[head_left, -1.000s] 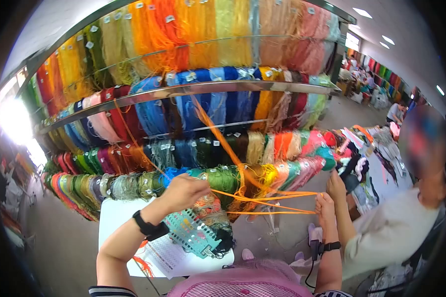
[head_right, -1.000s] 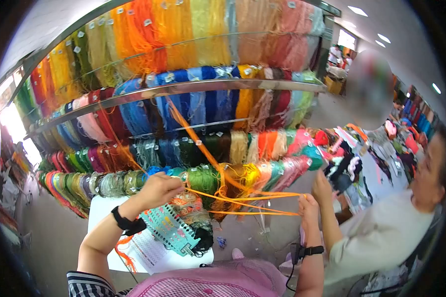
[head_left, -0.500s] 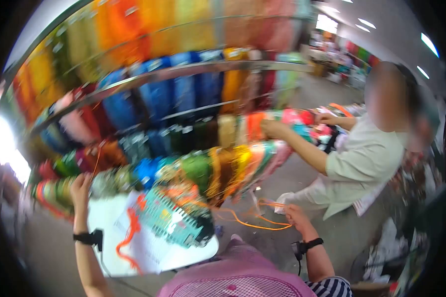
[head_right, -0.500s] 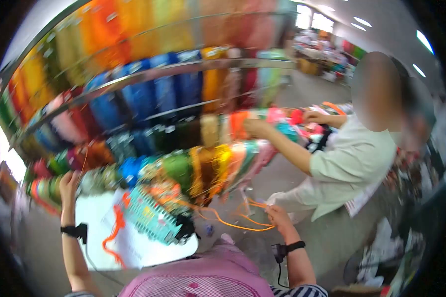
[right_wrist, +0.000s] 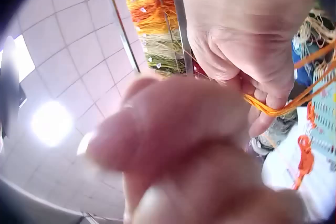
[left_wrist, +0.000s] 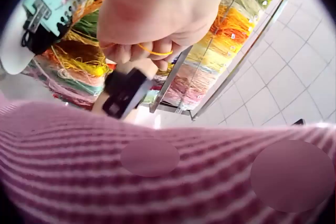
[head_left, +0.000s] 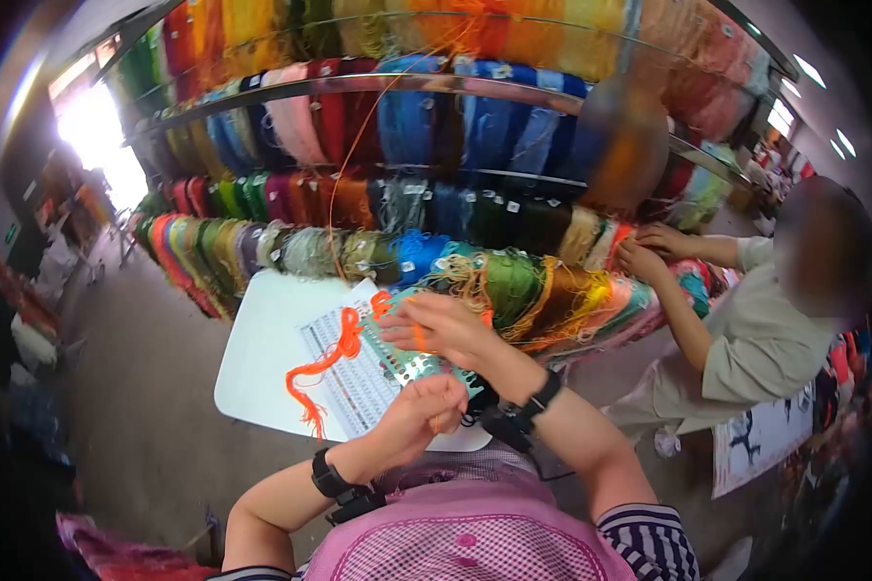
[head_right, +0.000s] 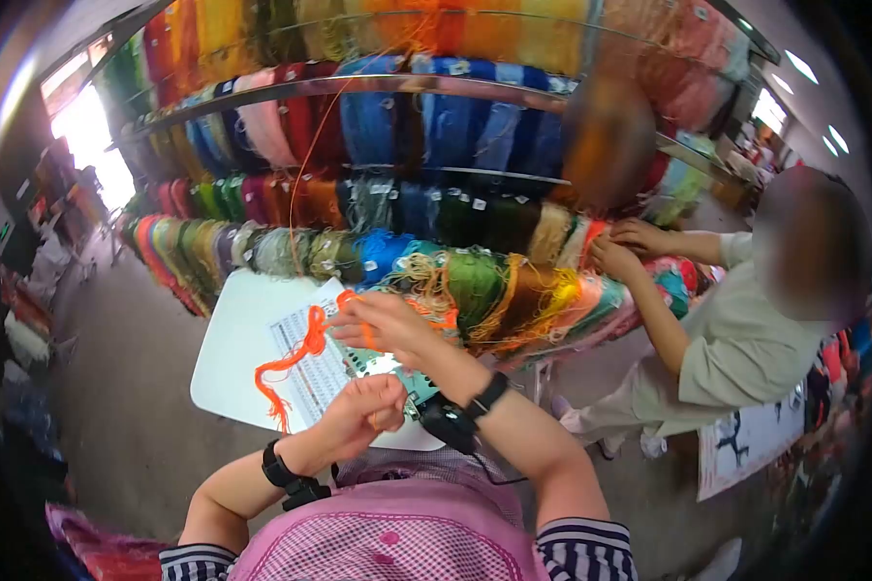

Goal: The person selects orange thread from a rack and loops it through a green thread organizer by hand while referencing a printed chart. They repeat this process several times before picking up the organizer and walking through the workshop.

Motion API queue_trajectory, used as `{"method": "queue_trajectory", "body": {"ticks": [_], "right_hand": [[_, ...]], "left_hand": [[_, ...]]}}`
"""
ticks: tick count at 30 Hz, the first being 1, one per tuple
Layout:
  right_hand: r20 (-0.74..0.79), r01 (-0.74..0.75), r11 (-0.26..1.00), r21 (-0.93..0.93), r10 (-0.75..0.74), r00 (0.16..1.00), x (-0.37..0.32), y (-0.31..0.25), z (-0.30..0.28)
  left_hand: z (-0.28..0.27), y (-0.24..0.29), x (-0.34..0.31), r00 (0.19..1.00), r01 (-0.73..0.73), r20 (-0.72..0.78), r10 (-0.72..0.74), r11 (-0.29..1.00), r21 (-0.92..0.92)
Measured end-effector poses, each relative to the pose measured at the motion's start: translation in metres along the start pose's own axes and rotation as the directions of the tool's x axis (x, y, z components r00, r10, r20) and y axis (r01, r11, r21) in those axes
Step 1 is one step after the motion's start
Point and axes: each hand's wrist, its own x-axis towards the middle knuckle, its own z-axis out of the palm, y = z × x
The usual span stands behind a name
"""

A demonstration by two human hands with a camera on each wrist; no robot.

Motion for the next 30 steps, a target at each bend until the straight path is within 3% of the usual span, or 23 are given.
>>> {"method": "queue_trajectory", "body": {"ticks": [1, 2, 5, 6, 7, 9, 11, 13, 15, 17, 18, 20, 21, 23, 24, 25, 27, 28, 30], "right_hand": [[0.030, 0.000, 0.996, 0.086, -0.003, 1.000, 0.011, 0.000, 0.008], [0.000, 0.009, 1.000, 0.002, -0.009, 1.000, 0.018, 0.000, 0.015], [-0.076, 0.037, 0.973, -0.228, -0.056, 0.996, 0.030, 0.010, 0.016], [0.163, 0.319, 0.833, -0.452, -0.274, 0.948, 0.026, 0.018, 0.009], [0.432, 0.566, 0.572, -0.593, -0.368, 0.824, 0.020, 0.025, 0.002], [0.382, 0.185, 0.935, -0.302, -0.059, 0.922, -0.009, 0.035, 0.018], [0.430, -0.025, 0.984, -0.175, 0.100, 0.898, -0.032, 0.055, 0.013], [0.443, -0.045, 0.945, -0.323, 0.192, 0.876, -0.073, 0.042, 0.012], [0.478, 0.043, 0.926, -0.375, 0.153, 0.865, -0.104, 0.044, -0.008], [0.409, 0.095, 0.906, -0.413, 0.091, 0.908, -0.143, 0.045, -0.031], [0.410, 0.099, 0.905, -0.414, 0.088, 0.908, -0.165, 0.042, -0.038], [0.224, 0.107, 0.894, -0.435, -0.007, 0.974, -0.210, 0.038, -0.051], [0.217, 0.112, 0.895, -0.431, -0.017, 0.976, -0.229, 0.038, -0.055], [0.262, 0.324, 0.662, -0.676, -0.195, 0.945, -0.264, 0.043, -0.062], [0.307, 0.449, 0.494, -0.744, -0.344, 0.887, -0.281, 0.049, -0.069], [0.297, 0.445, 0.493, -0.748, -0.351, 0.888, -0.303, 0.044, -0.069], [0.029, 0.031, 0.606, -0.795, -0.012, 0.999, -0.357, 0.023, -0.065], [0.017, 0.033, 0.605, -0.796, -0.032, 0.999, -0.379, 0.027, -0.074], [-0.148, -0.156, 0.772, -0.617, 0.080, 0.986, -0.421, 0.041, -0.095]], "left_hand": [[0.000, -0.007, -0.001, 0.996, 0.071, 0.053, -0.065, 0.991, -0.111], [0.000, -0.013, -0.004, 0.986, 0.148, 0.107, -0.128, 0.965, -0.215], [-0.009, -0.013, -0.010, 0.990, 0.134, 0.079, -0.121, 0.971, -0.197], [-0.008, -0.015, -0.014, 0.984, 0.169, 0.076, -0.160, 0.977, -0.132], [-0.005, -0.012, -0.019, 0.979, 0.193, 0.077, -0.188, 0.979, -0.067], [0.007, 0.001, -0.029, 0.984, 0.167, 0.049, -0.172, 0.983, 0.081], [0.003, 0.018, -0.034, 0.999, -0.046, 0.027, 0.043, 0.993, 0.109], [-0.004, 0.047, -0.043, 0.979, -0.191, -0.051, 0.197, 0.976, 0.110], [-0.016, 0.074, -0.044, 0.940, -0.334, -0.048, 0.338, 0.940, 0.066], [-0.026, 0.092, -0.050, 0.875, -0.408, -0.193, 0.443, 0.892, 0.196], [-0.033, 0.095, -0.051, 0.868, -0.407, -0.208, 0.451, 0.886, 0.224], [-0.044, 0.082, -0.053, 0.864, -0.379, -0.261, 0.431, 0.897, 0.229], [-0.037, 0.065, -0.048, 0.890, -0.316, -0.248, 0.382, 0.910, 0.268], [-0.013, 0.035, -0.037, 0.914, -0.261, -0.221, 0.341, 0.909, 0.324], [-0.002, 0.027, -0.032, 0.909, -0.289, -0.211, 0.360, 0.907, 0.305], [0.002, 0.022, -0.029, 0.914, -0.283, -0.201, 0.352, 0.909, 0.304], [0.004, 0.017, -0.022, 0.847, -0.384, -0.281, 0.451, 0.885, 0.265], [0.004, 0.016, -0.022, 0.831, -0.408, -0.290, 0.475, 0.874, 0.265], [-0.024, 0.012, -0.020, 0.807, -0.407, -0.307, 0.505, 0.851, 0.333]]}}
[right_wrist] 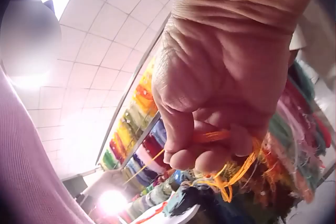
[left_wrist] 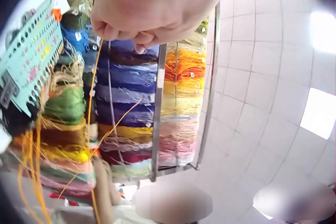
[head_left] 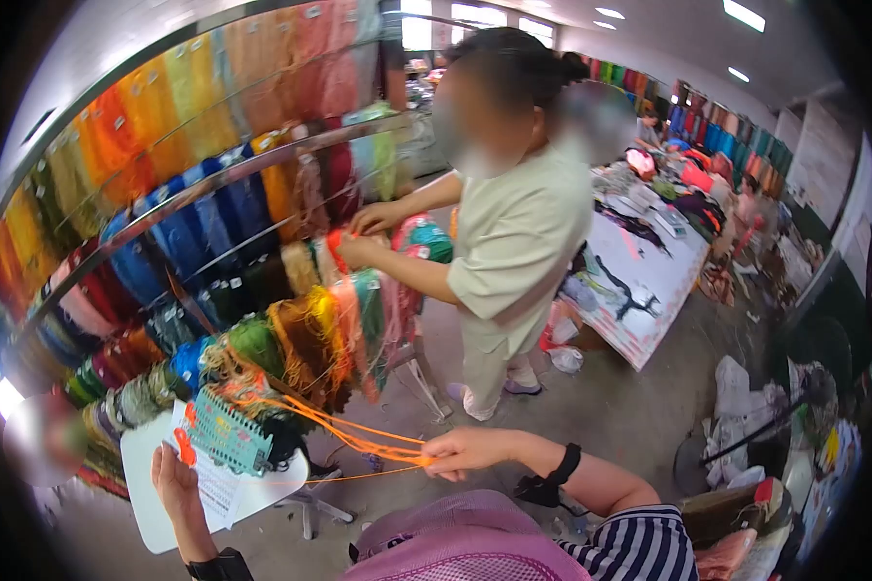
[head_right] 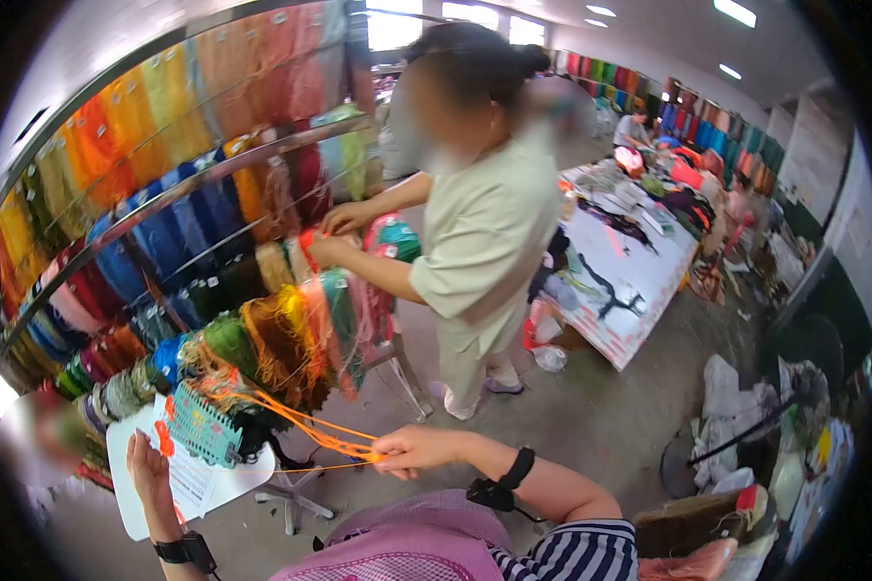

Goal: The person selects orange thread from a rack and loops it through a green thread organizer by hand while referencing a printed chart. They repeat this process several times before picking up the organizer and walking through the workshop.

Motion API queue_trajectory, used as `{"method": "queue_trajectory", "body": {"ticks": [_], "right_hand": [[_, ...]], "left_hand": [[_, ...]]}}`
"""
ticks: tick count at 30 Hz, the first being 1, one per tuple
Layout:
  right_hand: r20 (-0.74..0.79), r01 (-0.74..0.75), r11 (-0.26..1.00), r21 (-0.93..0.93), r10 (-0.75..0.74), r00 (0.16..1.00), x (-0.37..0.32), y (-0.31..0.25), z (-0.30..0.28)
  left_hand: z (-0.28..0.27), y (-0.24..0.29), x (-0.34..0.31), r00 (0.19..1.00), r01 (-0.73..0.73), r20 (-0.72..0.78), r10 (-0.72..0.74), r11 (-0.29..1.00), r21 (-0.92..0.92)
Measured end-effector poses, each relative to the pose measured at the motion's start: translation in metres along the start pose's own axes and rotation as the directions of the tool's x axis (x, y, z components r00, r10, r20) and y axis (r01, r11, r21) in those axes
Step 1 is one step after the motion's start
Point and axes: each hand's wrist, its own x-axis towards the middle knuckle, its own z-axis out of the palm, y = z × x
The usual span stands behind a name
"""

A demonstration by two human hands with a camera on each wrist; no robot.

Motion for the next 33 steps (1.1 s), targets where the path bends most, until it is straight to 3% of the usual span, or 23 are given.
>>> {"method": "queue_trajectory", "body": {"ticks": [3, 5, 6, 7, 8, 9, 10, 11, 12, 13, 14, 15, 17, 19, 21, 23, 24, 25, 28, 29, 30, 31, 33], "right_hand": [[-0.074, 0.018, 0.995, 0.098, -0.011, 0.997, -0.049, 0.023, -0.004], [-0.124, 0.068, 0.995, 0.079, -0.058, 0.991, -0.068, 0.035, -0.003], [-0.152, 0.110, 0.993, 0.051, -0.102, 0.983, -0.077, 0.041, -0.003], [-0.168, 0.113, 0.992, 0.051, -0.103, 0.980, -0.084, 0.044, -0.002], [-0.181, 0.108, 0.989, 0.097, -0.090, 0.979, -0.089, 0.047, -0.001], [-0.189, 0.105, 0.984, 0.143, -0.077, 0.979, -0.094, 0.049, -0.002], [-0.194, 0.109, 0.984, 0.143, -0.080, 0.978, -0.102, 0.053, -0.007], [-0.089, -0.056, 0.987, 0.153, 0.070, 0.994, -0.117, 0.060, -0.016], [0.026, -0.223, 0.964, 0.146, 0.222, 0.975, -0.131, 0.073, -0.022], [-0.069, -0.385, 0.922, -0.045, 0.382, 0.922, -0.142, 0.103, -0.028], [-0.191, -0.538, 0.813, -0.222, 0.505, 0.842, -0.147, 0.129, -0.033], [-0.182, -0.539, 0.808, -0.236, 0.508, 0.842, -0.146, 0.138, -0.033], [-0.337, -0.521, 0.818, -0.243, 0.432, 0.836, -0.140, 0.148, -0.031], [-0.343, -0.200, 0.959, 0.200, 0.259, 0.903, -0.110, 0.097, -0.013], [-0.291, -0.020, 0.918, 0.397, 0.146, 0.945, -0.072, 0.051, 0.005], [-0.184, 0.018, 0.854, 0.520, 0.091, 0.979, -0.047, -0.001, 0.024], [-0.124, 0.018, 0.849, 0.528, 0.057, 0.991, -0.036, -0.014, 0.030], [-0.063, 0.015, 0.841, 0.540, 0.022, 0.998, -0.024, -0.024, 0.034], [-0.079, 0.118, 0.827, 0.550, -0.089, 0.993, 0.001, -0.047, 0.046], [-0.131, 0.156, 0.831, 0.535, -0.101, 0.986, 0.008, -0.056, 0.050], [-0.083, 0.120, 0.829, 0.546, -0.089, 0.993, 0.015, -0.058, 0.052], [-0.116, 0.127, 0.836, 0.535, -0.076, 0.990, 0.022, -0.060, 0.052], [-0.124, 0.123, 0.846, 0.518, -0.068, 0.990, 0.040, -0.063, 0.057]], "left_hand": [[0.001, -0.014, -0.006, 0.992, 0.011, -0.124, 0.004, 0.992, 0.126], [-0.016, -0.025, -0.008, 0.995, -0.023, -0.078, 0.064, 0.897, 0.441], [-0.015, -0.032, -0.008, 0.991, 0.050, -0.126, 0.050, 0.731, 0.681], [-0.111, -0.083, 0.028, 0.901, -0.407, 0.308, 0.306, 0.349, 0.844], [-0.069, -0.060, -0.003, 0.930, -0.275, 0.297, 0.217, -0.125, 0.953], [-0.026, -0.039, -0.040, 0.958, -0.108, 0.240, 0.154, -0.581, 0.806], [0.016, -0.030, -0.049, 0.990, 0.070, -0.003, 0.142, -0.474, 0.878], [0.028, -0.033, -0.055, 0.990, 0.068, 0.000, 0.142, -0.477, 0.876], [0.033, -0.039, -0.062, 0.985, -0.106, 0.130, 0.115, -0.199, 0.974], [0.038, -0.042, -0.074, 0.960, -0.264, 0.250, 0.128, 0.103, 0.959], [0.064, -0.041, -0.089, 0.956, -0.294, 0.288, 0.062, 0.242, 0.925], [0.091, -0.040, -0.101, 0.943, -0.310, 0.331, 0.010, 0.381, 0.871], [0.104, -0.058, -0.112, 0.883, -0.130, 0.363, -0.298, 0.587, 0.799], [0.148, -0.058, -0.140, 0.737, 0.144, 0.342, -0.583, 0.629, 0.764], [0.162, -0.090, -0.157, 0.505, 0.238, 0.497, -0.706, 0.667, 0.706], [0.192, -0.097, -0.165, 0.404, -0.034, 0.649, -0.645, 0.698, 0.715], [0.201, -0.096, -0.171, 0.447, -0.034, 0.640, -0.624, 0.704, 0.710], [0.199, -0.107, -0.165, 0.406, 0.011, 0.715, -0.570, 0.785, 0.620], [0.196, -0.098, -0.154, 0.610, 0.164, 0.690, -0.389, 0.914, 0.371], [0.194, -0.088, -0.148, 0.617, 0.237, 0.711, -0.337, 0.941, 0.241], [0.199, -0.069, -0.151, 0.723, 0.300, 0.592, -0.356, 0.934, 0.196], [0.191, -0.064, -0.146, 0.716, 0.340, 0.628, -0.306, 0.938, 0.070], [0.181, -0.056, -0.146, 0.804, 0.278, 0.541, -0.247, 0.960, 0.027]]}}
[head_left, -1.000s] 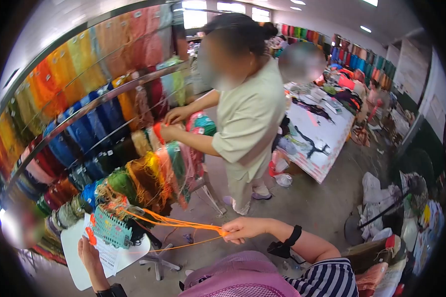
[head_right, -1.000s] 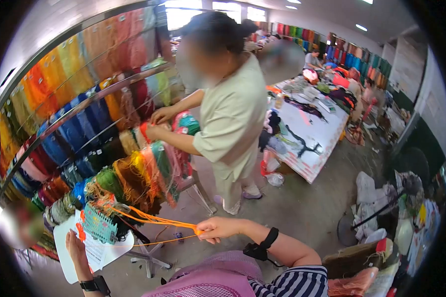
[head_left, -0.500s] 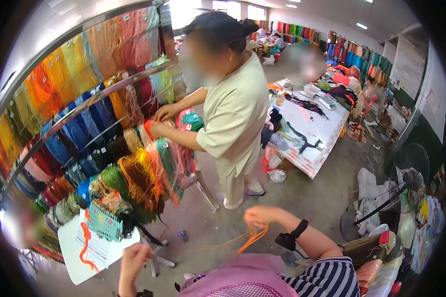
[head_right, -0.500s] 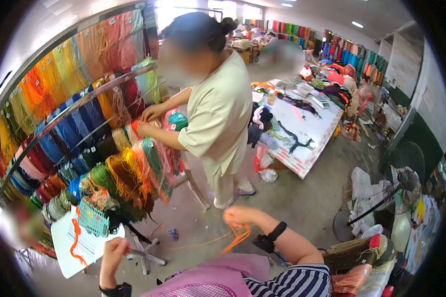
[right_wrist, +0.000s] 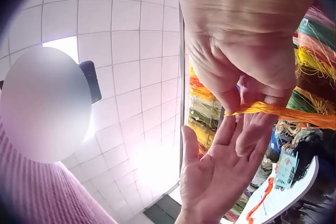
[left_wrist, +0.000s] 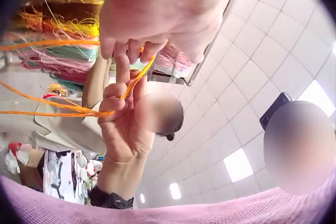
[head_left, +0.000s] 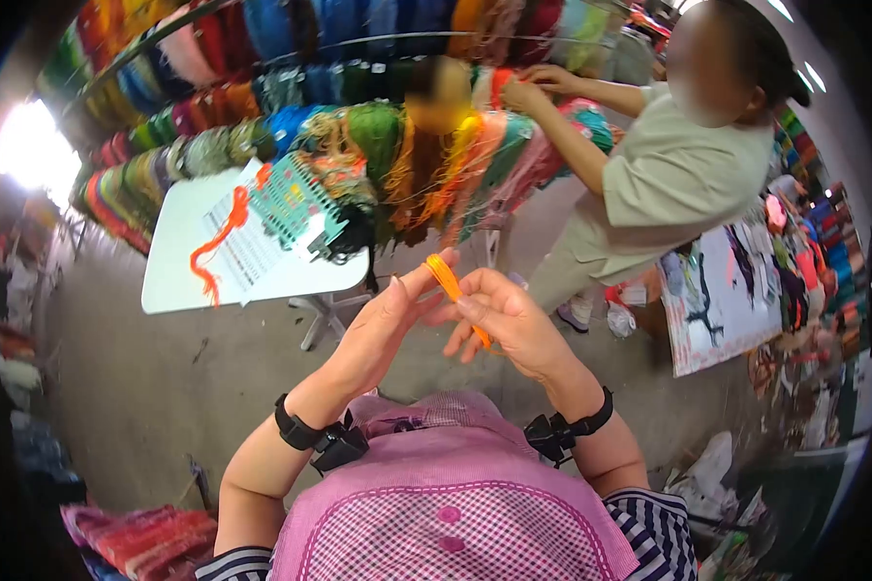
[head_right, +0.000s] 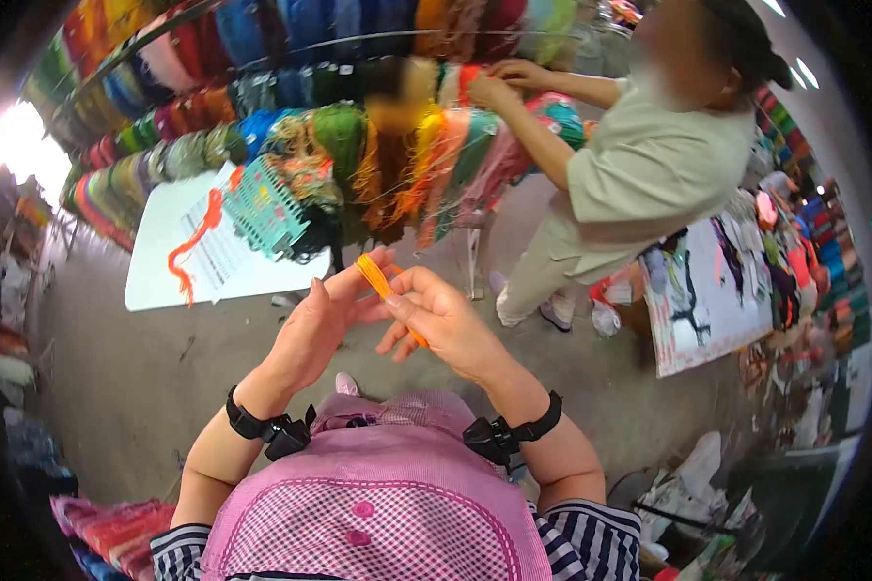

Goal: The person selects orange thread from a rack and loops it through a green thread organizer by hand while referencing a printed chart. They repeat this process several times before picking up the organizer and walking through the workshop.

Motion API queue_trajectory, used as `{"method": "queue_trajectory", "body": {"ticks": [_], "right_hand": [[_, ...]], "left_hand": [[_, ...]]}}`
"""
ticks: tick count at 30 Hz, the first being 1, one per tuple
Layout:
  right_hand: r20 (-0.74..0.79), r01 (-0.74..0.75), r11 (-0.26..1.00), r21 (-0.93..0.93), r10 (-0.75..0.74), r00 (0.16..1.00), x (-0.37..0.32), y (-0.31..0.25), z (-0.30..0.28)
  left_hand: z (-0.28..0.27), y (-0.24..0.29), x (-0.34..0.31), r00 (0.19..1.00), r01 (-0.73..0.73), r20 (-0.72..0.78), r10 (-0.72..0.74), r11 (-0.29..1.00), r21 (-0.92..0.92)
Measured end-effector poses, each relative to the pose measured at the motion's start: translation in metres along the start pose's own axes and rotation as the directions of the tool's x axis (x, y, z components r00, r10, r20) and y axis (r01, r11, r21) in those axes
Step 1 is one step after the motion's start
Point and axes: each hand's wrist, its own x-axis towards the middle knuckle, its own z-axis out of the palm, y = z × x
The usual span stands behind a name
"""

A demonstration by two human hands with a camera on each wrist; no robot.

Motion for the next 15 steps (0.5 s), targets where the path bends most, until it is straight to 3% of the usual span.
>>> {"method": "queue_trajectory", "body": {"ticks": [2, 4, 6, 7, 10, 13, 15], "right_hand": [[-0.069, 0.070, 0.996, -0.063, -0.075, 0.995, 0.013, 0.005, 0.007], [-0.046, 0.049, 0.997, -0.062, -0.052, 0.998, 0.025, 0.006, 0.014], [-0.048, 0.156, 0.980, -0.121, -0.162, 0.986, 0.039, 0.015, 0.016], [-0.033, 0.147, 0.981, -0.123, -0.152, 0.988, 0.043, 0.017, 0.017], [-0.032, 0.187, 0.971, -0.146, -0.194, 0.981, 0.055, 0.019, 0.023], [-0.030, 0.140, 0.984, -0.107, -0.144, 0.989, 0.067, 0.019, 0.031], [-0.023, 0.181, 0.970, -0.162, -0.187, 0.982, 0.072, 0.019, 0.038]], "left_hand": [[-0.011, 0.004, -0.008, 0.998, -0.020, -0.056, 0.022, 0.999, 0.027], [-0.021, 0.008, -0.013, 0.993, -0.039, -0.106, 0.045, 0.998, 0.057], [-0.025, 0.009, -0.014, 0.961, 0.037, -0.277, -0.014, 0.996, 0.078], [-0.024, 0.010, -0.015, 0.933, -0.024, -0.360, 0.009, 0.999, -0.036], [-0.040, 0.012, -0.019, 0.920, -0.054, -0.393, -0.013, 0.986, -0.159], [-0.046, 0.020, -0.024, 0.907, -0.028, -0.421, -0.023, 0.993, -0.115], [-0.051, 0.018, -0.027, 0.905, -0.026, -0.425, -0.014, 0.996, -0.088]]}}
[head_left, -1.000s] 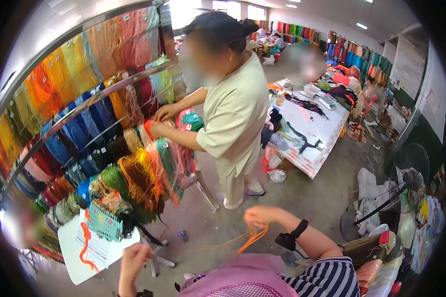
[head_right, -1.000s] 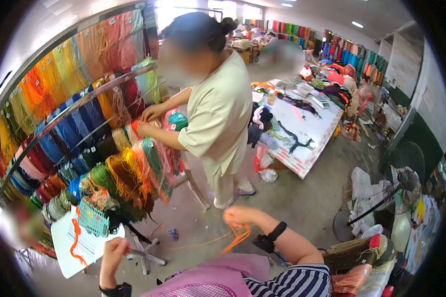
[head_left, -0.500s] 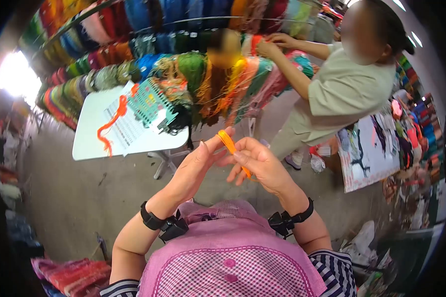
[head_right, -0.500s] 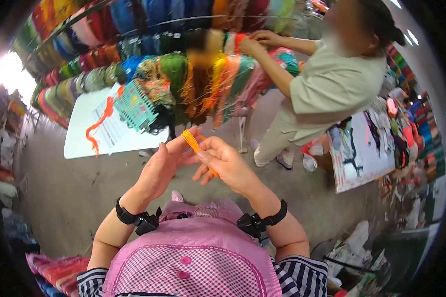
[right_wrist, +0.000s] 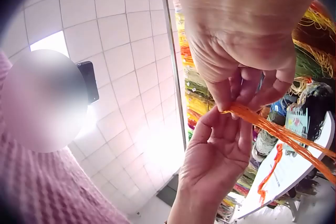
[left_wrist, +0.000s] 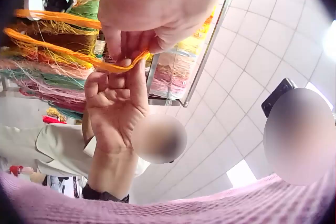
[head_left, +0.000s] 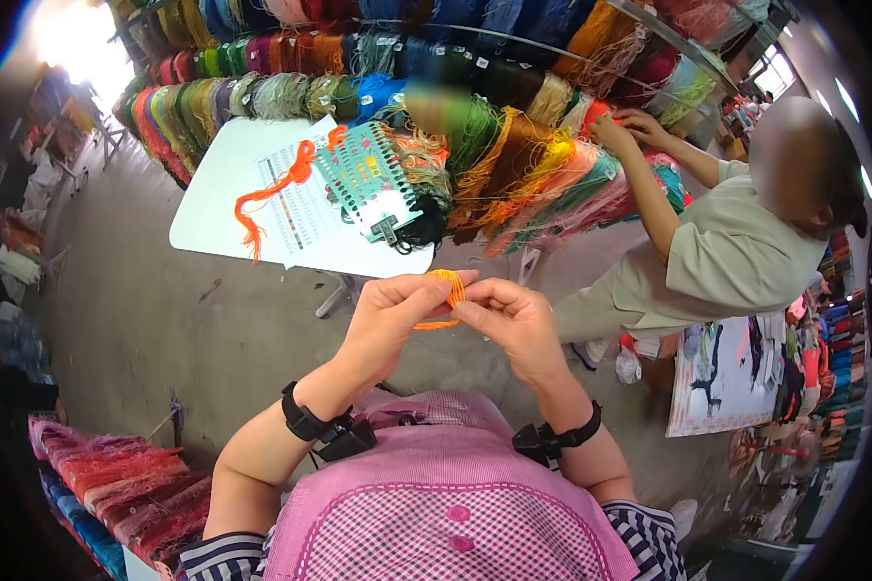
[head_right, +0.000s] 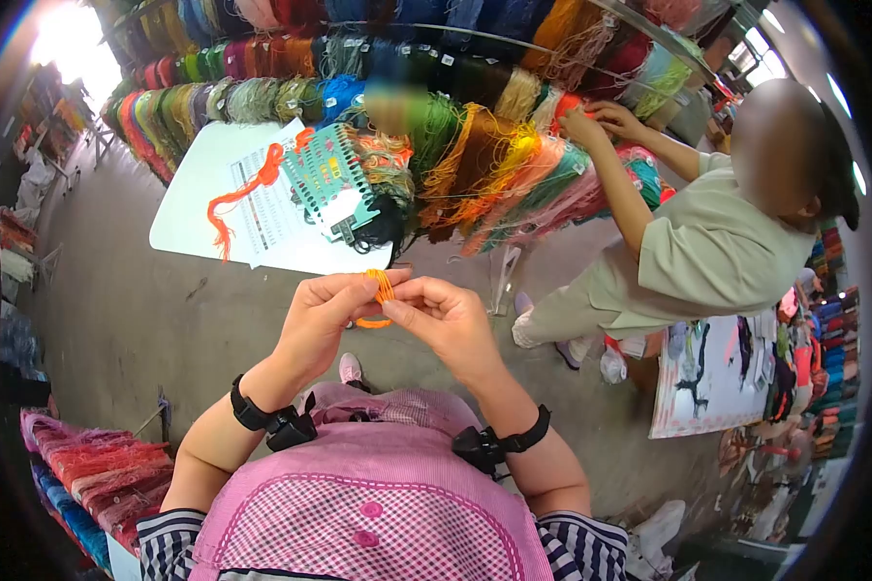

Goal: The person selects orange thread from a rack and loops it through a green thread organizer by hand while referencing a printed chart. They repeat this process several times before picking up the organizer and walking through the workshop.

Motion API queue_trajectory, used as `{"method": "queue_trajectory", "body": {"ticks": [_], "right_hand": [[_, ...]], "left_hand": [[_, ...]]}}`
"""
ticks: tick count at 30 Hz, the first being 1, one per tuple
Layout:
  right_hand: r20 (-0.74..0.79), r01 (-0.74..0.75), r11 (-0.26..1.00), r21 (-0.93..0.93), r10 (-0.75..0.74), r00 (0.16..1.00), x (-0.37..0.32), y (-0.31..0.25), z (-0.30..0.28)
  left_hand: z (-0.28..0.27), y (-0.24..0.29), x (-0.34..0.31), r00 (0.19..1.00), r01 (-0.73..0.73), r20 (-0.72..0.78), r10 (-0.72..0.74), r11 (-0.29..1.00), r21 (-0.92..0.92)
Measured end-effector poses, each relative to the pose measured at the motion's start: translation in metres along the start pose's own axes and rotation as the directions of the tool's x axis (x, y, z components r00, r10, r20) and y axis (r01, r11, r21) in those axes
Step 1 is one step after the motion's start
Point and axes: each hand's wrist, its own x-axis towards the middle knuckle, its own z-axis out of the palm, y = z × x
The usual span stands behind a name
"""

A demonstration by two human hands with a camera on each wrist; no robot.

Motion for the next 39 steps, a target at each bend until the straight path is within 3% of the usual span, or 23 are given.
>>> {"method": "queue_trajectory", "body": {"ticks": [8, 10, 12, 13, 14, 15, 16, 19, 22, 23, 25, 26, 27, 28, 29, 31, 32, 33, 34, 36, 37, 38, 39], "right_hand": [[-0.025, 0.026, 0.996, 0.085, -0.024, 0.999, 0.020, 0.012, 0.009], [-0.028, 0.023, 0.986, 0.164, -0.019, 0.999, 0.027, 0.016, 0.004], [0.188, -0.154, 0.716, 0.681, 0.033, 0.982, 0.035, 0.015, -0.019], [0.098, -0.127, 0.787, 0.604, 0.086, 0.992, 0.038, 0.013, -0.033], [0.068, -0.125, 0.891, 0.436, 0.106, 0.992, 0.042, 0.012, -0.055], [-0.075, -0.146, 0.984, 0.104, 0.155, 0.985, 0.043, 0.001, -0.067], [-0.217, -0.150, 0.969, -0.198, 0.106, 0.970, 0.047, 0.003, -0.087], [-0.302, -0.099, 0.805, -0.584, -0.102, 0.948, 0.066, 0.001, -0.146], [-0.350, -0.102, 0.561, -0.821, -0.354, 0.867, 0.092, -0.016, -0.177], [-0.364, -0.102, 0.534, -0.839, -0.412, 0.836, 0.104, -0.018, -0.191], [-0.412, 0.033, 0.699, -0.714, -0.458, 0.788, 0.132, -0.022, -0.212], [-0.408, 0.036, 0.697, -0.717, -0.461, 0.788, 0.144, -0.039, -0.188], [-0.636, 0.196, 0.935, -0.296, -0.346, 0.689, 0.158, -0.061, -0.165], [-0.770, 0.385, 0.906, 0.176, -0.116, 0.627, 0.171, -0.074, -0.146], [-0.763, 0.383, 0.907, 0.178, -0.118, 0.635, 0.178, -0.077, -0.150], [-0.415, 0.404, 0.913, -0.053, -0.388, 0.823, 0.197, -0.083, -0.166], [-0.505, 0.311, 0.893, -0.326, -0.442, 0.741, 0.221, -0.076, -0.154], [-0.419, 0.316, 0.822, -0.475, -0.527, 0.740, 0.237, -0.062, -0.140], [-0.275, 0.355, 0.667, -0.655, -0.648, 0.711, 0.239, -0.058, -0.084], [-0.139, 0.329, 0.604, -0.726, -0.597, 0.790, 0.268, -0.020, -0.054], [-0.037, 0.266, 0.409, -0.873, -0.599, 0.800, 0.272, -0.012, -0.028], [0.060, 0.338, 0.380, -0.861, -0.585, 0.809, 0.285, 0.004, -0.014], [0.095, 0.390, 0.483, -0.784, -0.528, 0.844, 0.302, 0.024, -0.003]], "left_hand": [[-0.016, 0.008, 0.001, 0.997, 0.033, -0.073, -0.034, 0.999, -0.014], [-0.028, 0.015, 0.004, 0.978, 0.057, -0.169, -0.121, 0.938, -0.341], [-0.076, 0.020, -0.003, 0.960, -0.055, -0.249, -0.127, 0.789, -0.612], [-0.124, 0.022, -0.007, 0.967, -0.136, -0.240, -0.080, 0.633, -0.762], [-0.159, 0.032, -0.020, 0.922, -0.248, -0.384, -0.053, 0.682, -0.689], [-0.205, 0.036, -0.040, 0.871, -0.313, -0.491, -0.002, 0.769, -0.558], [-0.252, 0.042, -0.063, 0.795, -0.357, -0.605, -0.044, 0.772, -0.525], [-0.378, 0.062, -0.148, 0.573, -0.487, -0.817, -0.061, 0.777, -0.400], [-0.489, 0.093, -0.241, 0.165, -0.529, -0.986, 0.001, 0.844, -0.088], [-0.538, 0.096, -0.275, 0.048, -0.531, -0.999, 0.024, 0.848, -0.005], [-0.565, 0.112, -0.311, -0.171, -0.465, -0.983, 0.067, 0.874, 0.141], [-0.566, 0.120, -0.308, -0.171, -0.469, -0.983, 0.065, 0.872, 0.140], [-0.568, 0.126, -0.305, -0.183, -0.407, -0.974, 0.135, 0.891, 0.200], [-0.565, 0.128, -0.300, -0.193, -0.343, -0.960, 0.203, 0.902, 0.260], [-0.561, 0.129, -0.283, -0.117, -0.285, -0.954, 0.275, 0.911, 0.297], [-0.500, 0.136, -0.205, -0.004, -0.108, -0.938, 0.347, 0.932, 0.345], [-0.444, 0.141, -0.154, 0.033, 0.017, -0.937, 0.347, 0.938, 0.348], [-0.409, 0.140, -0.119, 0.240, 0.110, -0.875, 0.421, 0.884, 0.455], [-0.373, 0.139, -0.083, 0.349, 0.126, -0.846, 0.403, 0.874, 0.469], [-0.324, 0.132, -0.024, 0.621, 0.068, -0.736, 0.269, 0.917, 0.393], [-0.296, 0.129, 0.004, 0.639, 0.153, -0.746, 0.189, 0.919, 0.363], [-0.284, 0.121, 0.031, 0.694, 0.150, -0.711, 0.116, 0.942, 0.301], [-0.274, 0.114, 0.052, 0.786, 0.128, -0.611, 0.095, 0.942, 0.311]]}}
